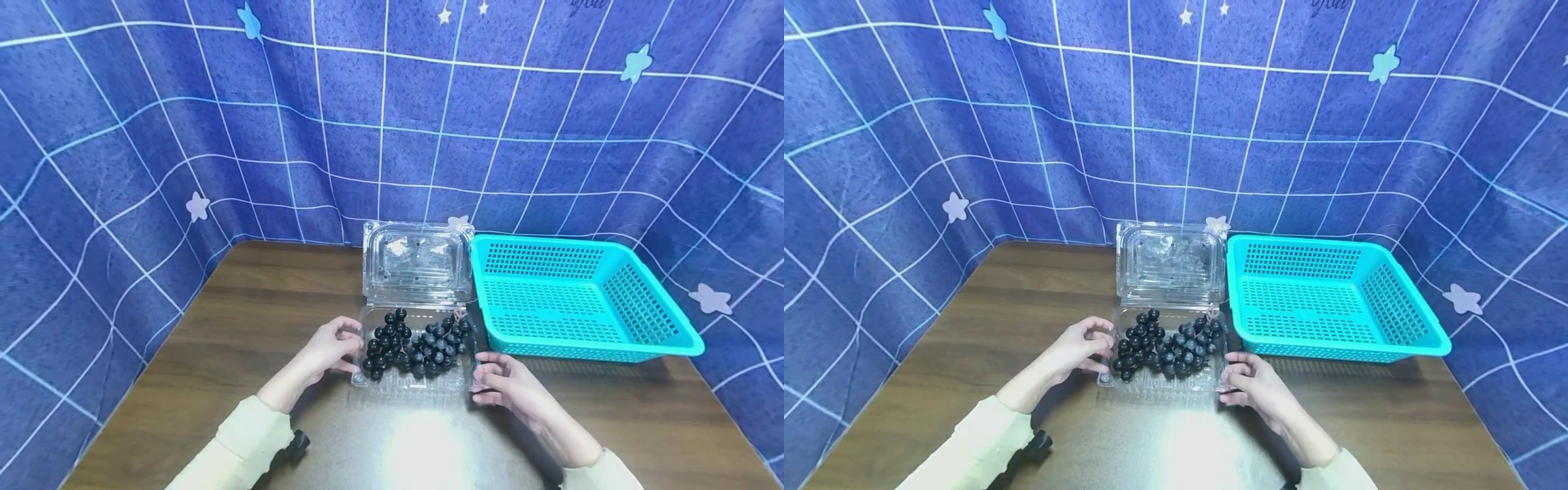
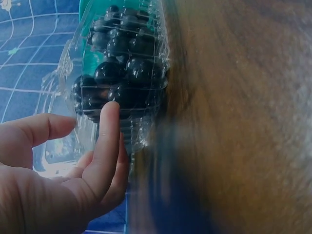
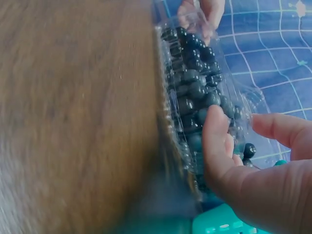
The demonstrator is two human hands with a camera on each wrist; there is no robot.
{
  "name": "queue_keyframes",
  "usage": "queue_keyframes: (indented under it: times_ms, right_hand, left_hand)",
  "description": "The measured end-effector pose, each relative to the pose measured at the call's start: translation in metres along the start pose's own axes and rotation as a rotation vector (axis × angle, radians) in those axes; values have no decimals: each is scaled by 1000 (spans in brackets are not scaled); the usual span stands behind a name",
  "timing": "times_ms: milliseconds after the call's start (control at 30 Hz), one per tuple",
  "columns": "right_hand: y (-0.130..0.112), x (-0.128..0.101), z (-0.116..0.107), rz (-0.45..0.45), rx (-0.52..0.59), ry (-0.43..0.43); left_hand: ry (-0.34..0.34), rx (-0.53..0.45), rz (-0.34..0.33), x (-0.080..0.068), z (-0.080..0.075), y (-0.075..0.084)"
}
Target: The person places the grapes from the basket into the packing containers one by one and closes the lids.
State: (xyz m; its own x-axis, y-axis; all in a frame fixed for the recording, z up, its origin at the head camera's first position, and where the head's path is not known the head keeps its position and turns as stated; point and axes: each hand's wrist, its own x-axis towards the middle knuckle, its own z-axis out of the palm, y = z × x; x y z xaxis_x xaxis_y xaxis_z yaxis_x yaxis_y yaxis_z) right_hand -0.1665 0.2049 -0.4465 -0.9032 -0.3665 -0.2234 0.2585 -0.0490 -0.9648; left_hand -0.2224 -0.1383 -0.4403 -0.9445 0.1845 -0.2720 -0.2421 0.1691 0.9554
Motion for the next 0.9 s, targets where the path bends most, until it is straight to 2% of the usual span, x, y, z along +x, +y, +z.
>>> queue_keyframes:
  times_ms: [267, 500, 733, 900]
  right_hand:
    - [4, 2, -2, 67, 192, -55]
    - [5, 5, -4, 95, 245, -95]
    - [5, 5, -5, 114, 298, -98]
    - [6, 4, -4, 105, 292, -93]
  left_hand:
    - [46, 45, 10, 11, -8, 8]
    - [87, 73, 22, 26, -17, 19]
    - [112, 124, 87, 41, -20, 33]
    - [150, 99, 117, 50, -20, 44]
